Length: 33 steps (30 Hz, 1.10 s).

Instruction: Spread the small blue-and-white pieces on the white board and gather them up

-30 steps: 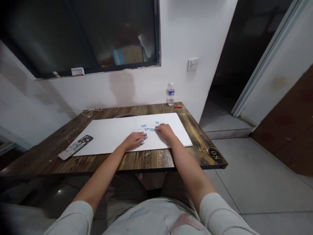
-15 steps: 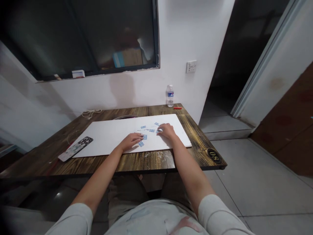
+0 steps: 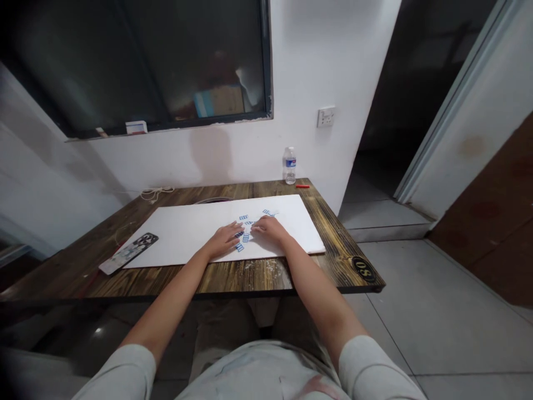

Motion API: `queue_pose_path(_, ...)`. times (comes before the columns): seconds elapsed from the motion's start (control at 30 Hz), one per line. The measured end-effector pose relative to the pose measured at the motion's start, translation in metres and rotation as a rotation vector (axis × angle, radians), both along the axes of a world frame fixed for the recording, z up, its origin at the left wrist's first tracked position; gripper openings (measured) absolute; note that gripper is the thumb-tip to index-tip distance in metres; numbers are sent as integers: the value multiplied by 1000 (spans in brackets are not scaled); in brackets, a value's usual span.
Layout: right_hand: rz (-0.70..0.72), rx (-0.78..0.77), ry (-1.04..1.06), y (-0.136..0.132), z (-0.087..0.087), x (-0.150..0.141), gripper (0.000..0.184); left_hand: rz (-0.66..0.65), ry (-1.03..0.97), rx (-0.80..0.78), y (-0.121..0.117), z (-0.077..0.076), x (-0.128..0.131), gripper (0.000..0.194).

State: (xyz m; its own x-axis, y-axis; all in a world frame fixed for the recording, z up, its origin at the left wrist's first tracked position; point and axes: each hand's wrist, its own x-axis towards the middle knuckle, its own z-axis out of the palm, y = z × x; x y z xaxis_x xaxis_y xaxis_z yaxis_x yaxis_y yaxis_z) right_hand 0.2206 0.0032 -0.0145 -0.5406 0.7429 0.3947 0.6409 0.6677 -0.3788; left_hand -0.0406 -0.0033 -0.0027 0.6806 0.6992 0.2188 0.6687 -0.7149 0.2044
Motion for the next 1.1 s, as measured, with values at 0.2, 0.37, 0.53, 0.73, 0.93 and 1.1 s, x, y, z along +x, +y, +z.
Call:
queue_pose_path(0.2,-129,11,-138,-1,-2,3,25,74,71,13,-5,5,5,42)
queue_pose_path(0.37,-151,53,-97,0,-6,3,32,93,-25,59,-2,4,3,45)
queue_pose_path(0.53,-144,30,-164,-1,-8,2,35,83,57,37,-4,1,6,42)
queue_pose_path(0.73,-65,34,-147,-1,-7,2,40,95,11,89,-3,1,5,41)
queue_pose_path(0.93,-31,1,-170,-4,-5,-3,34,95,71,55,-5,6,7,42)
queue_pose_path(1.1,15,31,-176,-6,-3,-7,42,95,52,65,-6,7,7,39)
